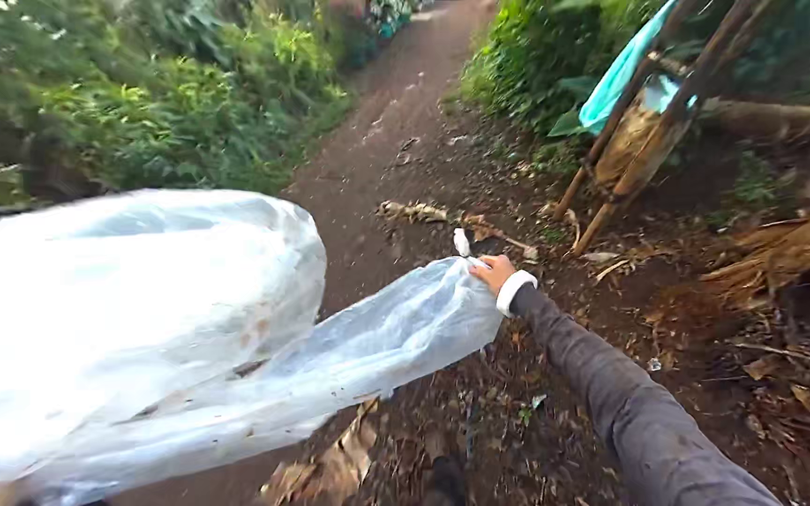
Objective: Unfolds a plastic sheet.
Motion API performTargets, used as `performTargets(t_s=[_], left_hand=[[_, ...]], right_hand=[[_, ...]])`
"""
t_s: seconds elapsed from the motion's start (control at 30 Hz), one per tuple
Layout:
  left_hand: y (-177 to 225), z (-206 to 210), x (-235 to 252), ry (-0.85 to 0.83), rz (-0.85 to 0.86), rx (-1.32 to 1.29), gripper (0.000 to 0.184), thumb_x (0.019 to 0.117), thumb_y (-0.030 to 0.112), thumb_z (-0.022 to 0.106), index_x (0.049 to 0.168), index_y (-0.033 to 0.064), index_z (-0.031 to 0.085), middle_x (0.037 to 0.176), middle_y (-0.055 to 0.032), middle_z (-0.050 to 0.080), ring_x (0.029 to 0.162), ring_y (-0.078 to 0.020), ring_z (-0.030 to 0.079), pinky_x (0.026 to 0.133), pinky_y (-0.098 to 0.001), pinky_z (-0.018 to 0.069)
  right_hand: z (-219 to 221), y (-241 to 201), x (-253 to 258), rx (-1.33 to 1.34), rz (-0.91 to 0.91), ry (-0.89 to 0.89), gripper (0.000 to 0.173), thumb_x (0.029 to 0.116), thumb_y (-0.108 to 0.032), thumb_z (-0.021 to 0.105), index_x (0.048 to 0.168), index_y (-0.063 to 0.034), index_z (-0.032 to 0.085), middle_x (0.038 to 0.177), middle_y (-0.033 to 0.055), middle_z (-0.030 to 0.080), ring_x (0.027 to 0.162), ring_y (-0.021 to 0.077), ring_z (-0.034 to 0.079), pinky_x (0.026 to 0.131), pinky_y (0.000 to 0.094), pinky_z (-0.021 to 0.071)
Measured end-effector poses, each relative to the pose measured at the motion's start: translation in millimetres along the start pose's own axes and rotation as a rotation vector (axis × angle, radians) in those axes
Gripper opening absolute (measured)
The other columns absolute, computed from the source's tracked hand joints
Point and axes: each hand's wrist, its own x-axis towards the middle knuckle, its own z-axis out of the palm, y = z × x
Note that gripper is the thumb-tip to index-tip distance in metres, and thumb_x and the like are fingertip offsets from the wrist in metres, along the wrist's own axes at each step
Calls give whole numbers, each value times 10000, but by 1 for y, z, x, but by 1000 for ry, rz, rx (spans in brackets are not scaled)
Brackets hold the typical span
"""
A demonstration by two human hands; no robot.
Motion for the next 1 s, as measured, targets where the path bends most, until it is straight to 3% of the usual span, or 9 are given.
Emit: performTargets(t_s=[0.1,0.2,0.27,0.33,0.4,0.5,0.7,0.83,1.0], left_hand=[[-5,170,18,-244,-32,-178,511,1039,268,578,1419,-65,499,1384,-285,566,1270,-343,571,1108,-515,439],[-9,318,17,-639,241,247,492,996,408,627,1196,-36,701,1163,-341,683,1140,-541,634,981,-756,444],[58,347,-19,-803,590,169,316,993,316,655,1148,60,754,1064,-212,749,1018,-415,714,935,-663,530],[135,355,-53,-705,967,-307,254,975,250,661,1155,97,754,1068,-58,756,999,-176,728,939,-418,605],[210,355,-71,-638,1160,-694,210,986,174,645,1130,71,757,1130,-82,740,1103,-190,693,1005,-390,570],[270,376,-72,-692,1285,-642,182,998,207,642,1080,102,766,1071,-74,725,1067,-203,686,950,-392,580],[265,438,-59,-1040,1270,-300,281,982,391,655,1076,166,795,1006,-70,754,948,-250,723,886,-515,585],[262,446,-47,-1251,1016,-358,145,947,272,706,997,185,811,900,-13,783,841,-186,749,831,-535,605],[248,471,-30,-1494,630,-422,113,959,100,655,944,37,748,778,-91,749,691,-209,737,701,-454,638]], right_hand=[[-43,-24,9,-145,-105,242,344,1019,-253,635,1317,-89,684,1272,163,699,1196,314,661,1066,555,495],[-58,-39,22,-381,-362,422,290,966,-147,653,1240,-106,741,1117,121,735,1096,277,675,1013,487,531],[-48,-47,30,-503,-496,407,280,938,-139,651,1193,-148,768,970,95,722,992,270,667,947,485,536],[-26,-51,39,-587,-593,350,270,959,-157,620,1171,-198,782,887,66,699,940,250,661,911,474,531],[3,-52,47,-626,-651,295,271,975,-157,594,1152,-210,792,847,57,682,917,248,653,883,454,524],[37,-50,60,-672,-662,242,254,984,-165,600,1142,-217,793,861,53,689,941,251,659,907,461,524],[76,-38,60,-588,-633,211,224,964,-104,639,1080,-210,799,940,60,740,1007,250,688,1005,492,528],[77,-32,63,-638,-625,169,224,963,-129,642,1081,-238,799,919,33,731,1018,240,680,1004,472,534],[64,-31,65,-554,-531,235,233,955,-116,632,1101,-193,797,936,62,733,1020,249,677,994,464,524]])
